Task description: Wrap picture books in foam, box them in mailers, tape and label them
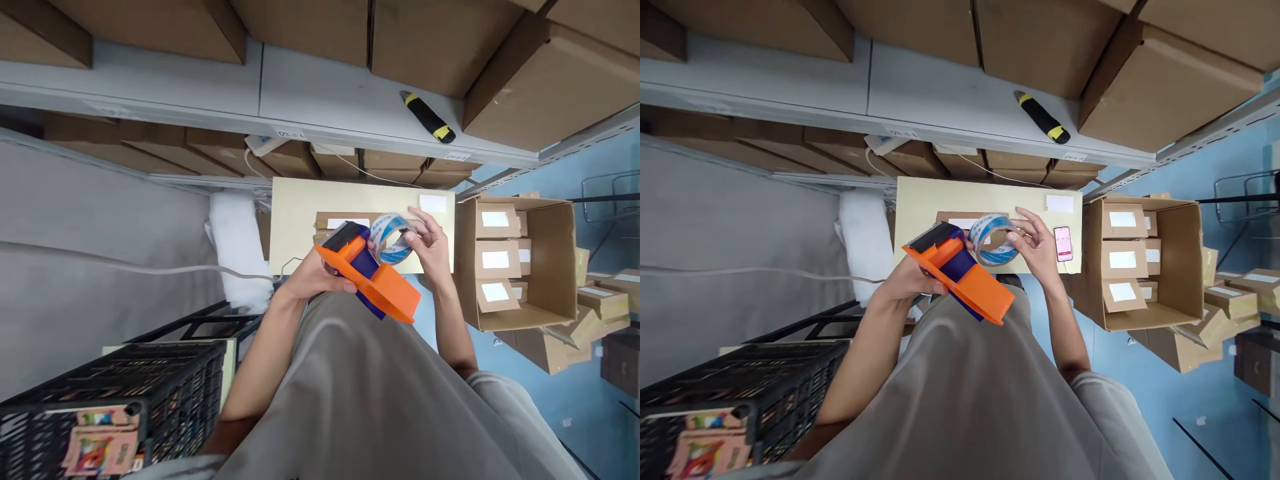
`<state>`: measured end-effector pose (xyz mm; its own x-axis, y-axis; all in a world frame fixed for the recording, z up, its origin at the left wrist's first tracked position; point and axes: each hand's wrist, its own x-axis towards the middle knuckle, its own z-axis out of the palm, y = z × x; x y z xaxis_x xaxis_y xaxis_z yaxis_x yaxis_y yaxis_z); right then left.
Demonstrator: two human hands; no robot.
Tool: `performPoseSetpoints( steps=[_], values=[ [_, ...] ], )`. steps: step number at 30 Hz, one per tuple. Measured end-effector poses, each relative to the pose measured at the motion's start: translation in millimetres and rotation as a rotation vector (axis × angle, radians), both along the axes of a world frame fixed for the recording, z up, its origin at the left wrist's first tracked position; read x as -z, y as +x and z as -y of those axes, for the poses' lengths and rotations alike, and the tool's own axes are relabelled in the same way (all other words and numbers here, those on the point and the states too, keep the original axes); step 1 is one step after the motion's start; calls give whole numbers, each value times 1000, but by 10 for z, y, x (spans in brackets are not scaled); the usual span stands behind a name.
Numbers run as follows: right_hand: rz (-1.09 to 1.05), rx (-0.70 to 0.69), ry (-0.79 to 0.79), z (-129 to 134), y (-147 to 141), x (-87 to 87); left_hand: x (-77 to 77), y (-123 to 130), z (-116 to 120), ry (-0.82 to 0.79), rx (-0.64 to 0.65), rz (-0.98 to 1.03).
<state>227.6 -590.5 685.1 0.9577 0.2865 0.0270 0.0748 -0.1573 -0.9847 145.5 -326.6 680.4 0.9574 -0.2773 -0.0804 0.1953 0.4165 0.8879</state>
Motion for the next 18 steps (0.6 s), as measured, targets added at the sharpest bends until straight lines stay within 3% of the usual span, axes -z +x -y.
performPoseSetpoints(
  steps=[4, 7, 9, 13, 18],
  values=[
    [275, 31, -240, 90, -51, 31, 30, 0, 157, 22, 1, -47],
    [524, -25, -434, 198, -101, 9, 1, -1, 293, 114, 51, -81],
    [598, -73, -482, 290, -117, 3, -20, 8, 381, 148, 61, -89],
    [590, -115, -462, 476, -124, 68, -27, 39, 548, 148, 41, -112],
    [445, -9, -513, 597, -283, 211, 14, 43, 743, 94, -3, -174]
  ],
)
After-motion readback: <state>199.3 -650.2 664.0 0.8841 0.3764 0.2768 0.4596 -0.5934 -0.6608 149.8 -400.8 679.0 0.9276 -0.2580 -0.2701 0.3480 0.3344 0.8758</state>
